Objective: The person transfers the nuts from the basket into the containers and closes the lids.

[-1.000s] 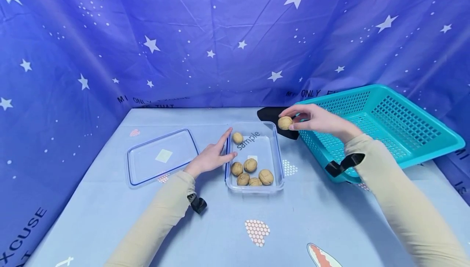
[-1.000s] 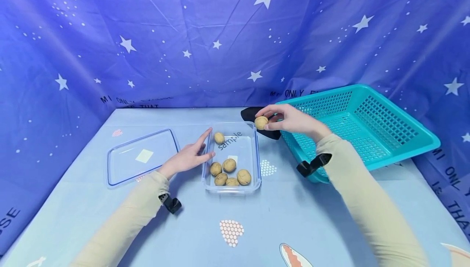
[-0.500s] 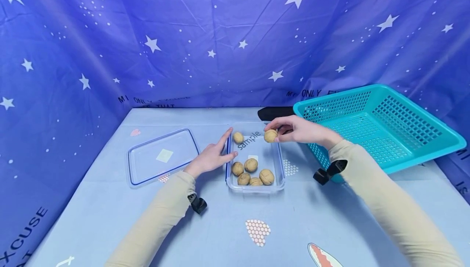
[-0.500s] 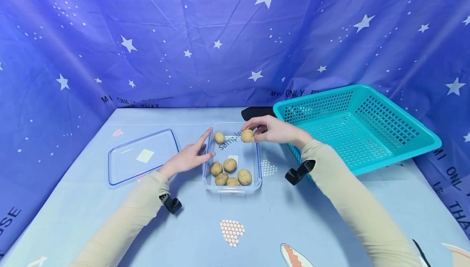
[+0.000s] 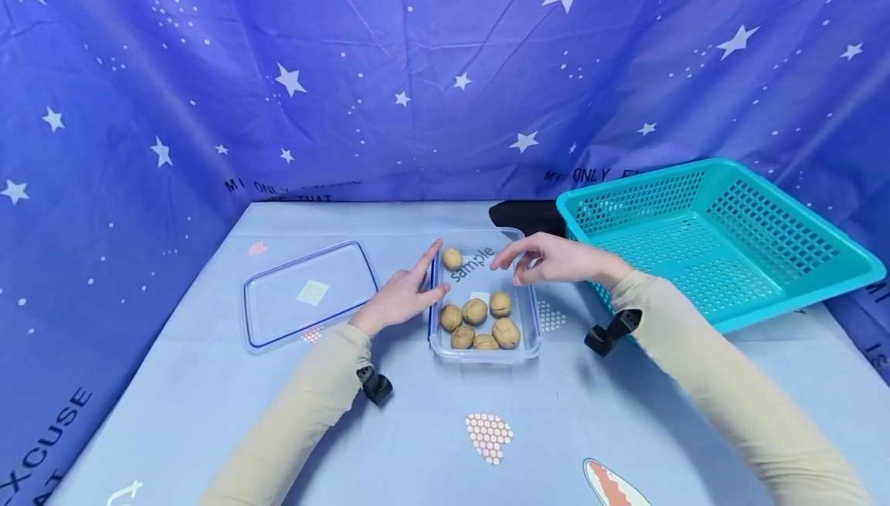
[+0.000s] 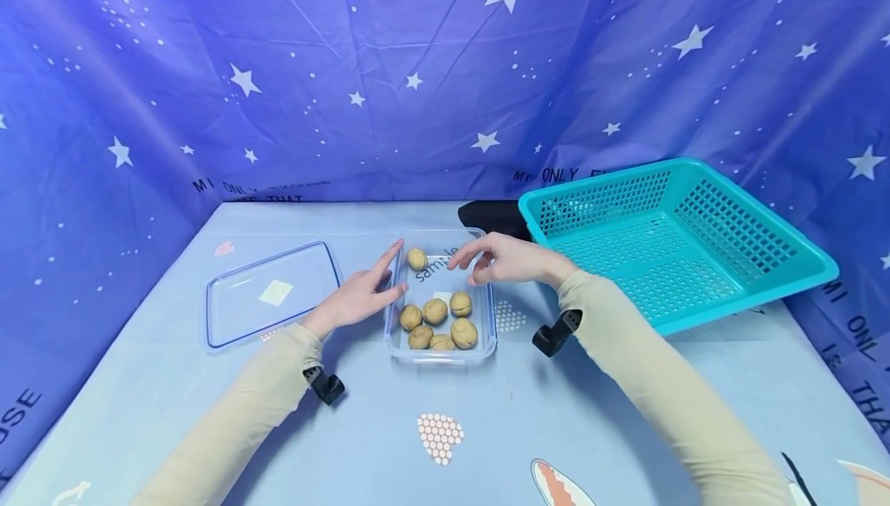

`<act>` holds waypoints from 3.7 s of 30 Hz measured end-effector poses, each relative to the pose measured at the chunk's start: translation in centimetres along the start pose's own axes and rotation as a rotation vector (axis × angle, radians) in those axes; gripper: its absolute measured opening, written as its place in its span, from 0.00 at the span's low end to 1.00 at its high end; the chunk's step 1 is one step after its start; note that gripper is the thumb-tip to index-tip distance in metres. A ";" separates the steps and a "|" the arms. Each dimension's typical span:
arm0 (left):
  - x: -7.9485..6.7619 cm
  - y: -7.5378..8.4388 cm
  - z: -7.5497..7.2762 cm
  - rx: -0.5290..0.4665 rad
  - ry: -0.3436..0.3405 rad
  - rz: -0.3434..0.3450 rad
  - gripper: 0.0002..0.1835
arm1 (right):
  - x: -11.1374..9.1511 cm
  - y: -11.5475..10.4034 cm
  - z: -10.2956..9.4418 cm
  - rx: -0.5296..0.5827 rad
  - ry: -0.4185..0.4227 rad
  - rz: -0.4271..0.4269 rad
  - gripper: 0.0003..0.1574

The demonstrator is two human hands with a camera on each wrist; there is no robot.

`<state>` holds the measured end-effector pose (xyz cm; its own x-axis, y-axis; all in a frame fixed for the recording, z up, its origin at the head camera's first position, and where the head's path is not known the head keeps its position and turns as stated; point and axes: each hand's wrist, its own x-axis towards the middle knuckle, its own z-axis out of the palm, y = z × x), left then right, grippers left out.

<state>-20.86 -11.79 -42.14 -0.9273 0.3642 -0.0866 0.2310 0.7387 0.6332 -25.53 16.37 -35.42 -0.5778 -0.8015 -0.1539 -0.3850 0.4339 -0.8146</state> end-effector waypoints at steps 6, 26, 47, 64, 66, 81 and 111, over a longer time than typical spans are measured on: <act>-0.1 -0.4 -0.1 0.012 0.005 0.022 0.42 | 0.2 -0.2 0.0 -0.036 0.030 0.014 0.22; -3.8 -6.7 -5.3 -0.168 0.291 0.080 0.33 | 2.8 -1.6 -0.1 -0.029 0.026 -0.020 0.25; -15.3 -15.4 -10.6 -0.295 0.387 -0.325 0.41 | 8.6 -2.0 3.1 0.073 0.161 -0.037 0.21; -16.2 -17.8 -9.4 -0.505 0.510 -0.263 0.36 | 14.1 -4.4 6.5 0.116 0.282 -0.040 0.22; -16.2 -17.8 -9.3 -0.492 0.515 -0.267 0.36 | 14.8 -4.8 7.0 0.148 0.273 -0.046 0.22; -15.7 -17.8 -9.0 -0.470 0.511 -0.271 0.29 | 18.9 -5.6 10.6 0.241 0.252 0.194 0.32; -13.5 -14.4 -9.8 -0.393 0.547 -0.298 0.30 | 17.8 -5.2 9.1 0.619 0.363 0.260 0.32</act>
<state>-14.51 -32.93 -42.59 -0.9725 -0.2307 0.0331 -0.0809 0.4673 0.8804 -27.23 -3.89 -39.03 -0.8361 -0.4736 -0.2770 0.2072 0.1949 -0.9587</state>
